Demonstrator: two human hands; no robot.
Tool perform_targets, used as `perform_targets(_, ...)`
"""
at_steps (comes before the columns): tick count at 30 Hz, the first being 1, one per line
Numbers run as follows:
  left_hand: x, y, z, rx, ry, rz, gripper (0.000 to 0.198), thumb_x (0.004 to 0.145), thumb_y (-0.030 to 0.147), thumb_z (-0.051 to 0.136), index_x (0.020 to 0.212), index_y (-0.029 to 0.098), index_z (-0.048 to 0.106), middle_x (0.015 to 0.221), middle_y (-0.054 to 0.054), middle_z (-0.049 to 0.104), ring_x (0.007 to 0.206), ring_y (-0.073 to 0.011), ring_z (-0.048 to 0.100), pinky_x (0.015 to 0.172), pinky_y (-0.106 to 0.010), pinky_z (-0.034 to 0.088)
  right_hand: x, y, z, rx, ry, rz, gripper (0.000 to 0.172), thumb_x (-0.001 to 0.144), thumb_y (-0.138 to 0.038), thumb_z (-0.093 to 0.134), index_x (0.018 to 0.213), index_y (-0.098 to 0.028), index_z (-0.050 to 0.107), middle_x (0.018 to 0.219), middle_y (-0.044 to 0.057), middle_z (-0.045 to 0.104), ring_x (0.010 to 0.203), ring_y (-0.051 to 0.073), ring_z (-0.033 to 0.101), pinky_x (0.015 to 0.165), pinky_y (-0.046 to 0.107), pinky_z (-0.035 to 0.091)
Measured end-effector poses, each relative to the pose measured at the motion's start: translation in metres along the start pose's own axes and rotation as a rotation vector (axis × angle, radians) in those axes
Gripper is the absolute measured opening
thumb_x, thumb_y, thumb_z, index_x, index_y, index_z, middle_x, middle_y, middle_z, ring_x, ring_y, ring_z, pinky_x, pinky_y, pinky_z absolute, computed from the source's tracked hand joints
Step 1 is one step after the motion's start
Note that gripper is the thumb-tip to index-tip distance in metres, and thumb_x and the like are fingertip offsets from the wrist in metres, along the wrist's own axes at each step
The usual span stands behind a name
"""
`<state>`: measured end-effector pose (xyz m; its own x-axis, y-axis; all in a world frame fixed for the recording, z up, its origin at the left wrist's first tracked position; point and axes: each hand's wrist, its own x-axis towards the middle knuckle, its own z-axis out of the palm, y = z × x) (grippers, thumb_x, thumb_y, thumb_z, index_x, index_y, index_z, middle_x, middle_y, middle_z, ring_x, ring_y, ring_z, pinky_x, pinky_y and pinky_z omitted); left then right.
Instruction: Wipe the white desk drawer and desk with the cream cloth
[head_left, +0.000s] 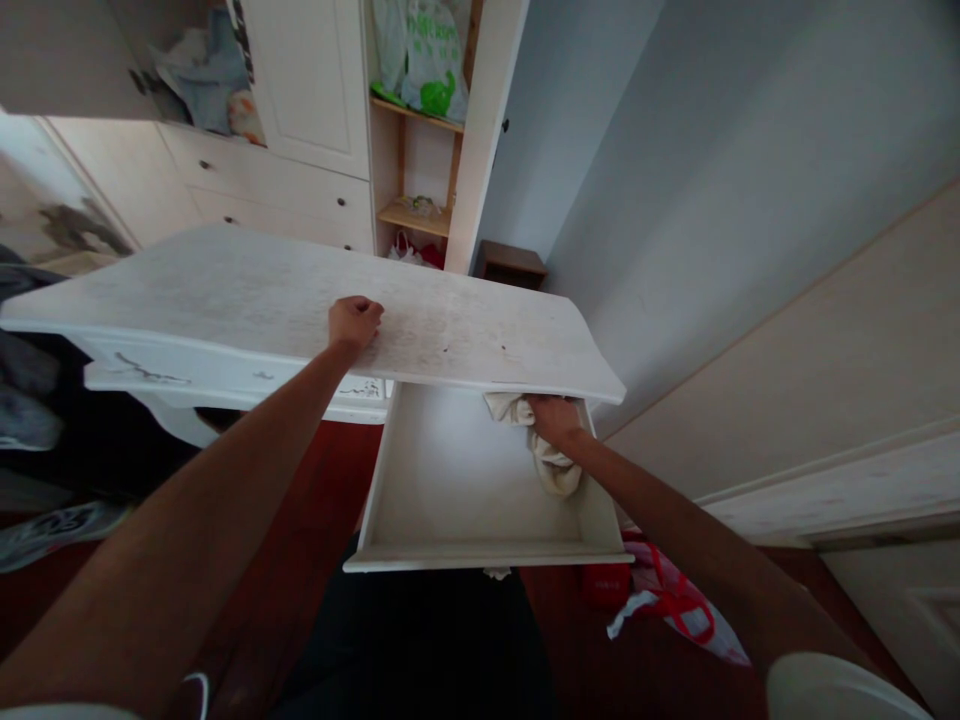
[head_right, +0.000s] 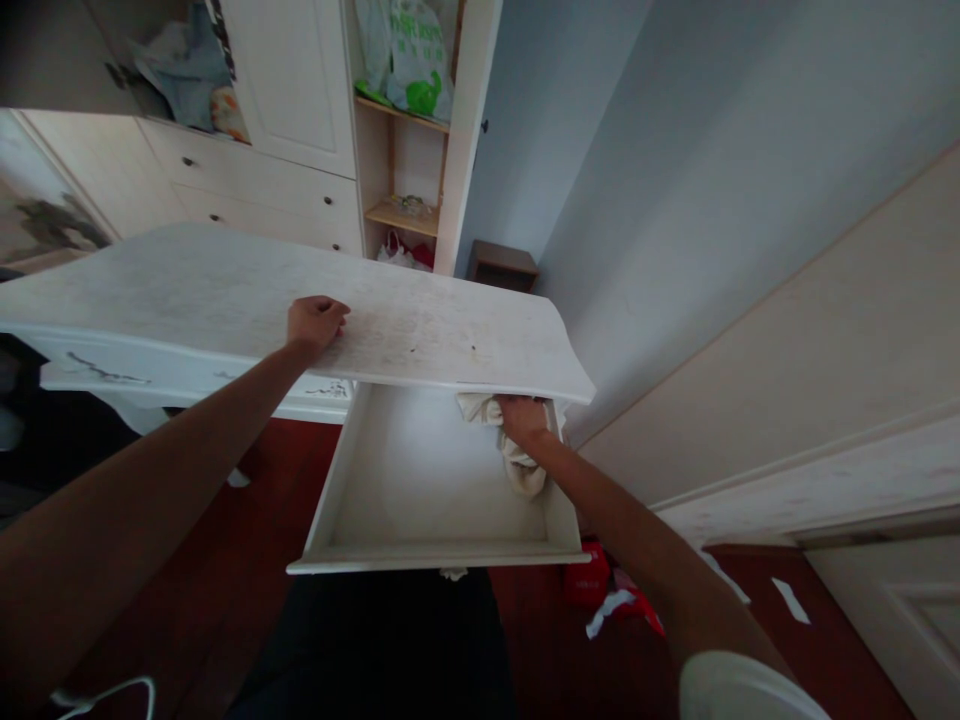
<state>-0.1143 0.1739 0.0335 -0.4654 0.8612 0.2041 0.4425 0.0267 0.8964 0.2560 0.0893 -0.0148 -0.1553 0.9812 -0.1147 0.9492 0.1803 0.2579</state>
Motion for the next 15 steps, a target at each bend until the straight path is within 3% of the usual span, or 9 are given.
perform_targets(5, 0.003, -0.003, 0.001, 0.022, -0.002, 0.013, 0.013, 0.077, 0.026, 0.058, 0.072, 0.016, 0.066, 0.067, -0.006, 0.064, 0.059, -0.0162, 0.058, 0.061, -0.026, 0.048, -0.004, 0.002, -0.013, 0.063, -0.055, 0.019, 0.049, 0.1, -0.021, 0.046, 0.148, -0.018, 0.055, 0.137, 0.021, 0.067, 0.116, 0.03, 0.07, 0.094, 0.039, 0.05)
perform_targets(8, 0.003, -0.003, 0.0, 0.053, -0.011, 0.024, 0.014, 0.077, 0.027, 0.057, 0.071, 0.017, 0.066, 0.067, -0.005, 0.064, 0.061, -0.017, 0.059, 0.064, -0.027, 0.049, -0.012, -0.001, -0.02, 0.056, -0.166, 0.018, 0.044, 0.098, -0.027, 0.052, 0.138, -0.014, 0.062, 0.131, 0.023, 0.07, 0.114, 0.033, 0.071, 0.092, 0.04, 0.052)
perform_targets(13, 0.004, -0.003, 0.001, 0.034, 0.002, 0.028, 0.014, 0.077, 0.026, 0.058, 0.069, 0.017, 0.065, 0.065, -0.005, 0.063, 0.059, -0.017, 0.059, 0.062, -0.027, 0.048, -0.034, -0.007, -0.031, 0.135, -0.402, -0.127, 0.041, 0.086, -0.024, 0.064, 0.125, -0.013, 0.069, 0.124, 0.019, 0.074, 0.11, 0.031, 0.072, 0.084, 0.032, 0.052)
perform_targets(15, 0.003, -0.003, 0.001, 0.025, 0.008, 0.021, 0.014, 0.077, 0.026, 0.059, 0.068, 0.017, 0.065, 0.063, -0.004, 0.062, 0.056, -0.0166, 0.058, 0.06, -0.027, 0.046, -0.043, -0.004, -0.04, 0.192, -0.437, -0.198, 0.034, 0.083, -0.023, 0.065, 0.115, -0.015, 0.073, 0.118, 0.015, 0.076, 0.107, 0.029, 0.072, 0.083, 0.029, 0.051)
